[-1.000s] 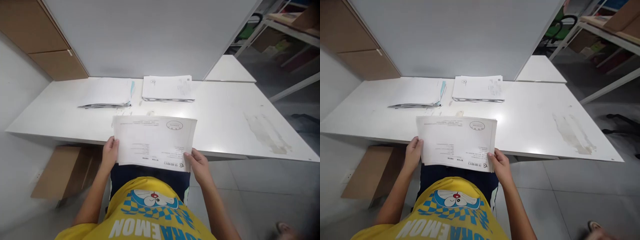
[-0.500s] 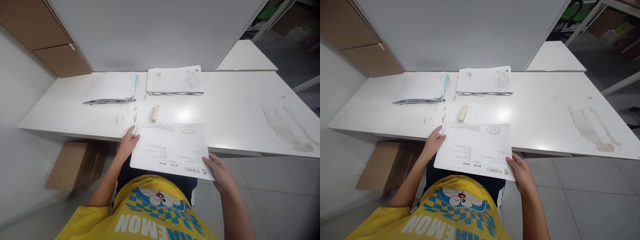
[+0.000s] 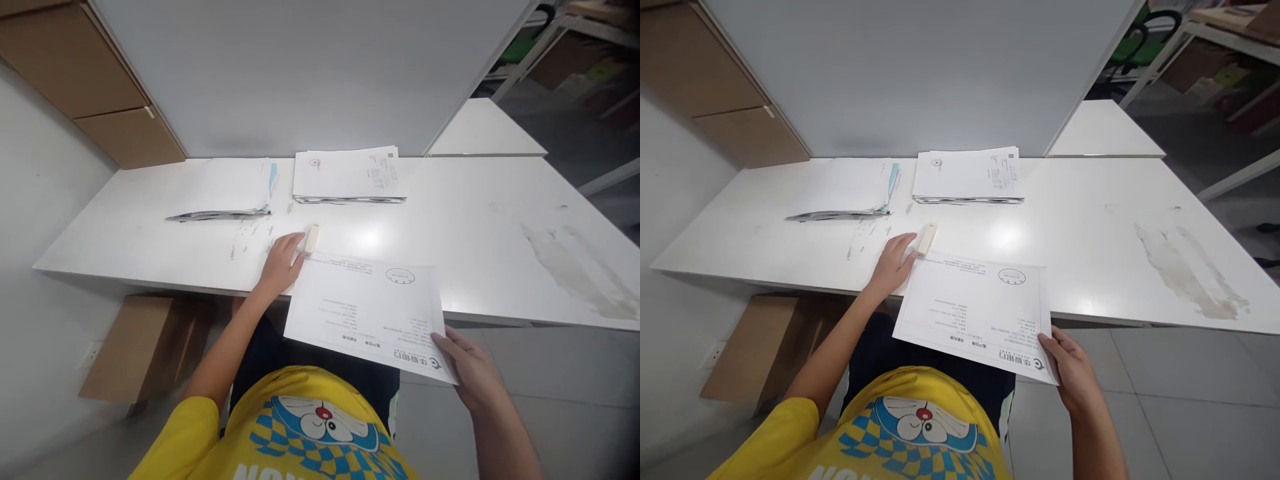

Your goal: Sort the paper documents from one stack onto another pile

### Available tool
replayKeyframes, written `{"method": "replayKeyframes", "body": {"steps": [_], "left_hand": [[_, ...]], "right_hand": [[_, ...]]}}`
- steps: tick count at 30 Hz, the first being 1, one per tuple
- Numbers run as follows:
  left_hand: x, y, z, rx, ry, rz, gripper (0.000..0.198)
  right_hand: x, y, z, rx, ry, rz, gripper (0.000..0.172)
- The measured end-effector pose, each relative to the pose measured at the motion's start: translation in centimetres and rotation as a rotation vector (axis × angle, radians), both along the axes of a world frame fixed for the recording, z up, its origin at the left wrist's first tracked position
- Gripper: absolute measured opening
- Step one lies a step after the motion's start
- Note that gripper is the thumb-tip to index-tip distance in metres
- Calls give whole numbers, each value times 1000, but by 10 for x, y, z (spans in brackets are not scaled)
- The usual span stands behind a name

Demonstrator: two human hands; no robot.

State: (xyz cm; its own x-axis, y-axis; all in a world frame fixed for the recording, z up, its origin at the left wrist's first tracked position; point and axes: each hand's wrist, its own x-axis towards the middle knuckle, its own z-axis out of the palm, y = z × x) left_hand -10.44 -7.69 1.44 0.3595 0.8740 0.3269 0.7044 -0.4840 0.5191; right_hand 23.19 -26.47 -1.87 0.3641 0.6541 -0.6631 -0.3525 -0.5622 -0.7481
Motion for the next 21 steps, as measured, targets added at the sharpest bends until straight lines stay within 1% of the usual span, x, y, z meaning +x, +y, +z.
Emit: {"method": "replayKeyframes", "body": {"steps": [2, 4, 6, 7, 9, 13, 17, 21], "left_hand": [[11, 24, 2, 4, 43, -71, 45], [21, 43, 2, -39, 100, -157, 48], [29, 54, -2, -103, 135, -225, 47], [32, 56, -4, -126, 136, -239, 46], [35, 57, -12, -139, 117, -228, 45], [37, 51, -23, -76, 116, -157, 43], [41, 43, -23, -5, 175, -104, 38], [40, 42, -22, 24, 128, -95, 36]], "right_hand": [[2, 3, -4, 13, 2, -11, 58], [3, 4, -6, 30, 2, -29, 56], [3, 5, -8, 31, 5, -46, 55], [2, 6, -9, 24, 8, -51, 56], [1, 6, -10, 11, 11, -56, 59], [3, 11, -13, -1, -24, -65, 62], [12, 23, -9, -34, -155, -119, 55], [24, 36, 5, 36, -266, -31, 48]]}}
